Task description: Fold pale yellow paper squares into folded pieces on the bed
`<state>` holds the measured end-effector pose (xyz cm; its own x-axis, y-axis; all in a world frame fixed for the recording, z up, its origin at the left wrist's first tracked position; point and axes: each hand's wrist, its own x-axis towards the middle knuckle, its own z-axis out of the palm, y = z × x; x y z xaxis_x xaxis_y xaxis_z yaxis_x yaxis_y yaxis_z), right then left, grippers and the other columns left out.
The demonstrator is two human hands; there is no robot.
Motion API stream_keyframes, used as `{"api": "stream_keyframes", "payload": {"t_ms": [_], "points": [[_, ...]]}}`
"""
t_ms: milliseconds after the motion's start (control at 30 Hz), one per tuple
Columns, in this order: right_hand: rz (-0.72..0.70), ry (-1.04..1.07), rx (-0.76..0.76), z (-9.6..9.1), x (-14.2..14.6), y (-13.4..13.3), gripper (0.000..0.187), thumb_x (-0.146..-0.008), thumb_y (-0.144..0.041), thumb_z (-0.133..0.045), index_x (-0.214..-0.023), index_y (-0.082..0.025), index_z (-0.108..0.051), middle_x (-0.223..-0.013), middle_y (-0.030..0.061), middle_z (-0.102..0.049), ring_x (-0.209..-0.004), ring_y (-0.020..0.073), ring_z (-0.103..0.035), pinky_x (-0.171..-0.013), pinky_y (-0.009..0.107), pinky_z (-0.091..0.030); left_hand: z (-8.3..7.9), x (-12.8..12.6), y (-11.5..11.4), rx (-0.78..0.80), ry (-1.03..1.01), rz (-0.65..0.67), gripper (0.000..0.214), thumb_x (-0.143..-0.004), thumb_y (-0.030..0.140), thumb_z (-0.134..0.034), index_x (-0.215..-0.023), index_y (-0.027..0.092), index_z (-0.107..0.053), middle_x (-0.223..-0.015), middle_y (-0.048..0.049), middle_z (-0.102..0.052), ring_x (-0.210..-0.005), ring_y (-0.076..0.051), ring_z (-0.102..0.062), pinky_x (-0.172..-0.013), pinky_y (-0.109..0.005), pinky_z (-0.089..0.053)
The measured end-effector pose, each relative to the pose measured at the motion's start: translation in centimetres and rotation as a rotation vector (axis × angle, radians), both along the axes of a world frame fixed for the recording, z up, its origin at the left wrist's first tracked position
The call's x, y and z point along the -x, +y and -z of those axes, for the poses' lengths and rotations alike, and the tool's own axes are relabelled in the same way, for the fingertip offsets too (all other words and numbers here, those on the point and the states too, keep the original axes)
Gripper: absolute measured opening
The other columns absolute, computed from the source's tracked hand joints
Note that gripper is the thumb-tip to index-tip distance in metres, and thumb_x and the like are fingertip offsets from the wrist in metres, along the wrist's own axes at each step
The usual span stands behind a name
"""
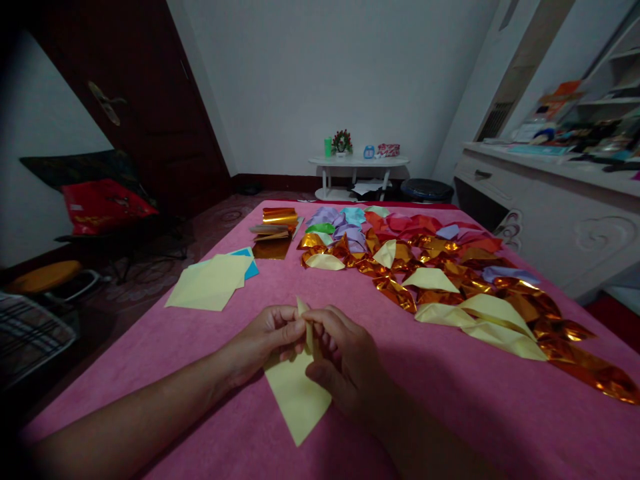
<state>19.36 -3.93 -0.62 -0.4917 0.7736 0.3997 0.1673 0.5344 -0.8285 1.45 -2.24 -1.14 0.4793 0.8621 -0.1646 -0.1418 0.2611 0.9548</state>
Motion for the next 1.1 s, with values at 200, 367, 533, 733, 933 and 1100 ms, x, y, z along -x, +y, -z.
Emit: {"api": "stream_keyframes", "payload": {"t_ms": [200,367,533,733,933,1100], "points": [[-0.013,0.096,0.134,0.3,0.0,-0.2,0.050,-0.090,-0.059,-0.032,-0.107,-0.017,-0.053,-0.080,0.0050,-0.058,-0.065,0.0165,-0.053,-0.060,0.028,-0.041,0.0,0.2,0.2,0.043,-0.013,0.039,0.037,-0.074,0.047,-0.067,-0.073,0.010,-0.064,-0.062,-0.0014,-0.057,-0.050,-0.005,-0.046,-0.047,-0.017,-0.031],[0.026,0.163,0.334,0.7,0.1,-0.2,0.031,-0.093,-0.047,-0.040,-0.086,-0.019,-0.051,-0.065,-0.0017,-0.053,-0.055,0.0104,-0.047,-0.049,0.021,-0.034,-0.5,0.1,0.0,0.028,0.028,0.099,0.036,-0.069,0.045,-0.072,-0.071,0.011,-0.063,-0.064,-0.0018,-0.058,-0.053,-0.006,-0.047,-0.047,-0.017,-0.029],[0.027,0.229,0.524,0.7,0.1,0.1,0.036,-0.087,-0.053,-0.047,-0.078,-0.018,-0.048,-0.056,-0.0048,-0.045,-0.046,0.0079,-0.037,-0.043,0.020,-0.028,-0.9,0.1,-0.1,0.027,0.059,0.119,0.040,-0.065,0.049,-0.074,-0.072,0.011,-0.064,-0.066,-0.0024,-0.059,-0.052,-0.005,-0.045,-0.048,-0.017,-0.028],[0.017,0.290,0.631,0.3,0.3,0.3,0.042,-0.071,-0.057,-0.064,-0.074,-0.019,-0.044,-0.060,-0.0043,-0.049,-0.048,0.0076,-0.040,-0.045,0.020,-0.028,-1.0,-0.1,-0.3,0.030,0.111,0.097,0.040,-0.061,0.047,-0.077,-0.072,0.011,-0.064,-0.059,0.0007,-0.056,-0.048,-0.005,-0.042,-0.046,-0.018,-0.028],[0.168,0.346,0.707,0.9,0.3,0.7,0.033,-0.073,-0.043,-0.067,-0.065,-0.017,-0.048,-0.052,-0.0045,-0.049,-0.044,0.0072,-0.039,-0.043,0.020,-0.028,-0.5,0.0,-0.1,0.036,0.079,0.078,0.029,-0.061,0.035,-0.075,-0.071,0.010,-0.064,-0.059,-0.0003,-0.057,-0.046,-0.004,-0.042,-0.044,-0.017,-0.029],[0.336,0.552,0.741,2.0,-0.4,1.5,0.029,-0.078,-0.042,-0.065,-0.068,-0.017,-0.055,-0.055,-0.0023,-0.052,-0.045,0.0092,-0.044,-0.043,0.021,-0.032,-0.1,0.5,0.3,0.099,-0.103,0.048,0.021,-0.064,0.026,-0.070,-0.075,0.009,-0.065,-0.061,-0.0013,-0.058,-0.045,-0.004,-0.045,-0.044,-0.016,-0.031]]}}
